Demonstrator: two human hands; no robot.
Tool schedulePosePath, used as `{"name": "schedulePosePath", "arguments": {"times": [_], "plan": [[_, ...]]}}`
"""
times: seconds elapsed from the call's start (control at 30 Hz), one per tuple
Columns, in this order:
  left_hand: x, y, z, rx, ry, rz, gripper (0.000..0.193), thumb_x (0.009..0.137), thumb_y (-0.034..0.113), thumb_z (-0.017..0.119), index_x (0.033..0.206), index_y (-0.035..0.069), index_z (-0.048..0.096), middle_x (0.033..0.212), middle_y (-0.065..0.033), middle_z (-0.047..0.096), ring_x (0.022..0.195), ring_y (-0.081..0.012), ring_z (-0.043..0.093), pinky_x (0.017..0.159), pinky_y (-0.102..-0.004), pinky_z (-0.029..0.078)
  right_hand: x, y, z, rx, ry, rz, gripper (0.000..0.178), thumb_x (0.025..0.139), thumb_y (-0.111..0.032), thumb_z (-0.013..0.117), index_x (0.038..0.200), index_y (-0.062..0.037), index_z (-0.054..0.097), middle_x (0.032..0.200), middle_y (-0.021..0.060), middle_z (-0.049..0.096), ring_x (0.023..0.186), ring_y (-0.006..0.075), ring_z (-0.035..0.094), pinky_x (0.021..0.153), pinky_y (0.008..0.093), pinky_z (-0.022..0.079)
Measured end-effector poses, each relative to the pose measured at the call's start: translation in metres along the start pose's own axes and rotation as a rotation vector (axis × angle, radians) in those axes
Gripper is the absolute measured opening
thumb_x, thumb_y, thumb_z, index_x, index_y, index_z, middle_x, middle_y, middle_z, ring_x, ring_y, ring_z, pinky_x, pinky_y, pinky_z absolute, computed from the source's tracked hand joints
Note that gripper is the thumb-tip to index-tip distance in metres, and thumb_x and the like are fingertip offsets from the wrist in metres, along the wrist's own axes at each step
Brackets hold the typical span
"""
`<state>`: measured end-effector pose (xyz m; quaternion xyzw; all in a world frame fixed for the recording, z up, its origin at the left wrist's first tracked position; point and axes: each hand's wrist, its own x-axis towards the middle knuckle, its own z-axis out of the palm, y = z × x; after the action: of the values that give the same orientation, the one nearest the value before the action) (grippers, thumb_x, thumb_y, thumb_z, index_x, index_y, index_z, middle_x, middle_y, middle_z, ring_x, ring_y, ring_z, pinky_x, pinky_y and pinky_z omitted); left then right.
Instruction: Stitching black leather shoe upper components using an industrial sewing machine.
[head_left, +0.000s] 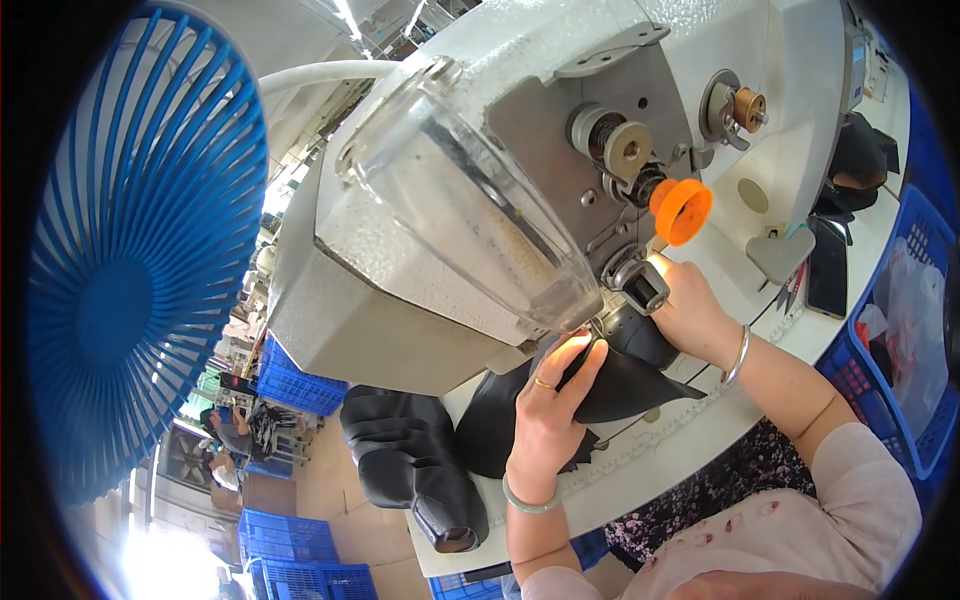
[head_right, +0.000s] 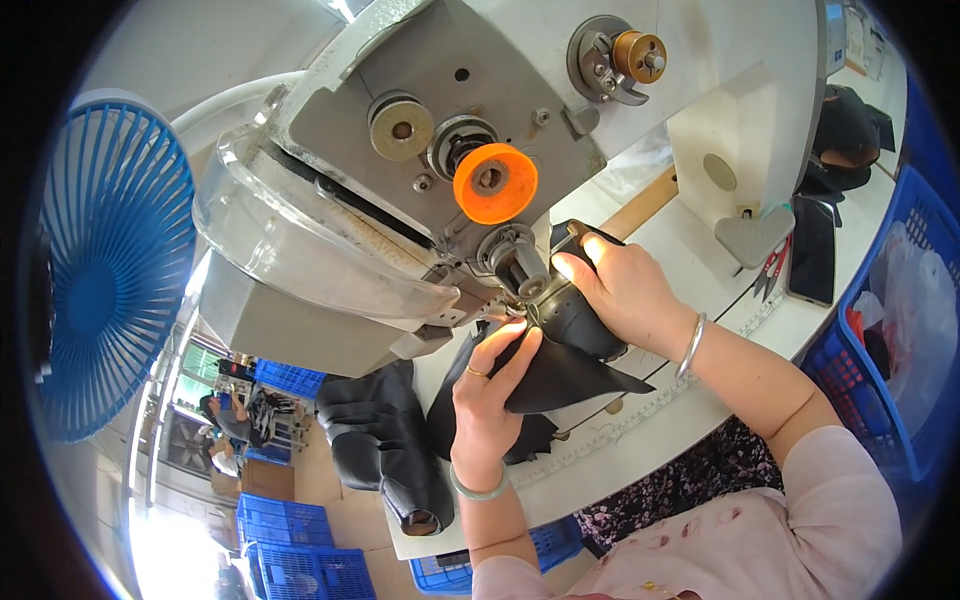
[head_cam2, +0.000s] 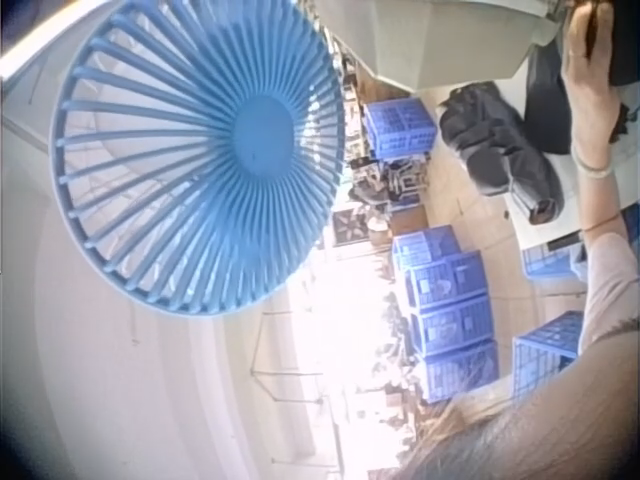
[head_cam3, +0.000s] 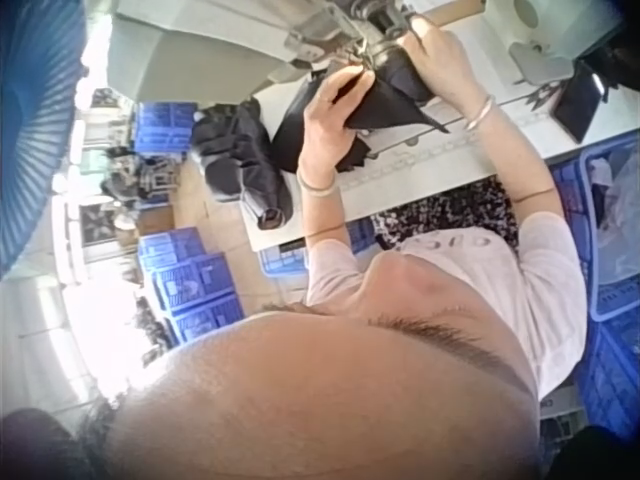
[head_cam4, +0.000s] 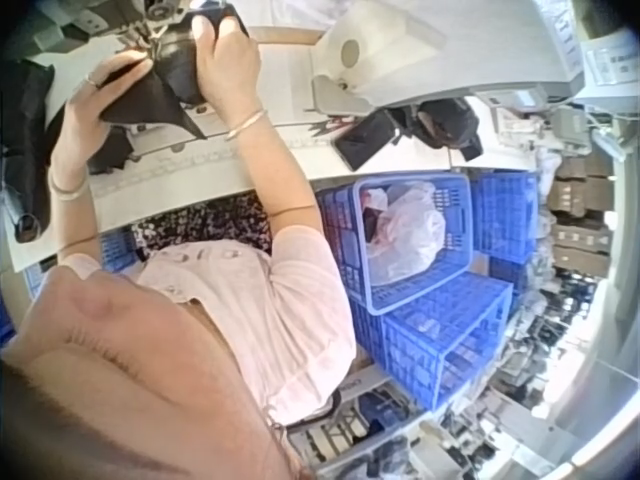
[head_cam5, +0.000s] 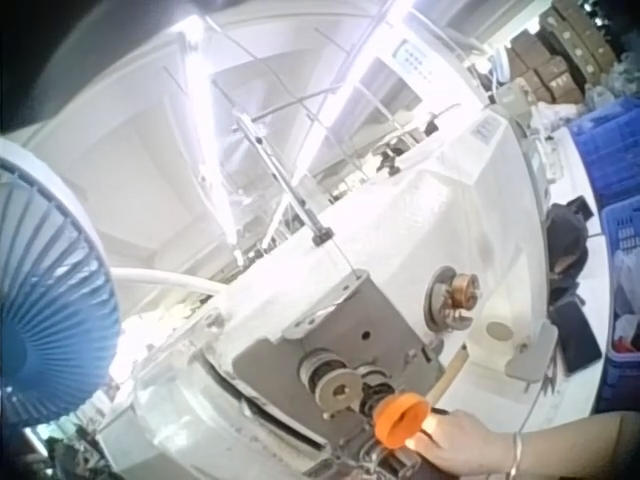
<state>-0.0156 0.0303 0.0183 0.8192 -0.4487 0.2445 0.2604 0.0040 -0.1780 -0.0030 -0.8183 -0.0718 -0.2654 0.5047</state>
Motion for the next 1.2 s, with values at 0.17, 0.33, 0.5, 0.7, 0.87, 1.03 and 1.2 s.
{"name": "schedulePosePath", "arguments": {"times": [0.17, 0.33, 0.5, 0.7, 0.87, 1.03, 1.2], "plan": [[0.0, 0.005, 0.001, -0.037, 0.017, 0.008, 0.071, 0.048, -0.016, 0.055, 0.115, 0.005, 0.066, 0.116, -0.0113, 0.057, 0.11, -0.0335, 0.059, 0.089, -0.0385, 0.052, -0.003, -0.008, -0.002, -0.017, 0.004, 0.015, 0.037, 0.094, -0.032, 0.054, 0.091, 0.005, 0.056, 0.061, 0.0214, 0.058, 0.06, 0.0391, 0.059, 0.056, 0.0456, 0.046], [0.004, 0.004, 0.002, 0.065, 0.019, 0.038, 0.07, 0.048, -0.014, 0.057, 0.115, 0.005, 0.066, 0.111, -0.0108, 0.057, 0.103, -0.032, 0.06, 0.085, -0.038, 0.053, -0.002, -0.004, 0.004, -0.02, 0.049, -0.027, 0.035, 0.093, -0.03, 0.055, 0.091, 0.0053, 0.056, 0.061, 0.0217, 0.058, 0.059, 0.0392, 0.059, 0.055, 0.046, 0.046], [0.001, 0.009, -0.004, 0.056, 0.014, 0.034, 0.072, 0.048, -0.015, 0.058, 0.116, 0.006, 0.065, 0.111, -0.0106, 0.056, 0.103, -0.0317, 0.06, 0.084, -0.0376, 0.053, -0.007, -0.007, 0.005, -0.065, 0.062, -0.036, 0.034, 0.093, -0.028, 0.055, 0.091, 0.0055, 0.055, 0.062, 0.0221, 0.058, 0.06, 0.0392, 0.059, 0.055, 0.046, 0.047], [0.003, -0.006, -0.002, 0.018, -0.01, 0.034, 0.074, 0.047, -0.016, 0.056, 0.117, 0.006, 0.064, 0.113, -0.0108, 0.055, 0.106, -0.0323, 0.06, 0.087, -0.0375, 0.052, 0.001, -0.005, 0.008, -0.043, 0.074, -0.015, 0.034, 0.092, -0.026, 0.055, 0.097, 0.0077, 0.056, 0.063, 0.0231, 0.059, 0.062, 0.0399, 0.06, 0.058, 0.046, 0.047], [0.003, -0.009, -0.002, -0.018, -0.013, -0.003, 0.074, 0.047, -0.017, 0.055, 0.117, 0.006, 0.065, 0.113, -0.0127, 0.058, 0.106, -0.0333, 0.06, 0.09, -0.0374, 0.05, 0.005, -0.006, 0.003, -0.052, 0.035, 0.003, 0.037, 0.091, -0.027, 0.054, 0.099, 0.0086, 0.056, 0.068, 0.0254, 0.06, 0.069, 0.0415, 0.06, 0.064, 0.0483, 0.047], [-0.001, -0.014, 0.0, 0.017, 0.047, 0.019, 0.07, 0.049, -0.015, 0.055, 0.115, 0.007, 0.066, 0.11, -0.0126, 0.062, 0.101, -0.0326, 0.062, 0.086, -0.0369, 0.051, 0.007, -0.008, 0.004, -0.046, 0.034, -0.008, 0.032, 0.089, -0.024, 0.053, 0.096, 0.0078, 0.056, 0.07, 0.0259, 0.06, 0.07, 0.0423, 0.06, 0.065, 0.0484, 0.047], [0.001, 0.018, -0.01, 0.326, -0.005, -0.076, 0.061, 0.057, -0.014, 0.055, 0.113, 0.007, 0.067, 0.112, -0.014, 0.063, 0.103, -0.0319, 0.061, 0.086, -0.0375, 0.05, 0.01, -0.008, 0.004, -0.052, -0.019, 0.01, 0.031, 0.088, -0.022, 0.053, 0.096, 0.0074, 0.056, 0.068, 0.0258, 0.06, 0.068, 0.0429, 0.059, 0.064, 0.0488, 0.047]]}}
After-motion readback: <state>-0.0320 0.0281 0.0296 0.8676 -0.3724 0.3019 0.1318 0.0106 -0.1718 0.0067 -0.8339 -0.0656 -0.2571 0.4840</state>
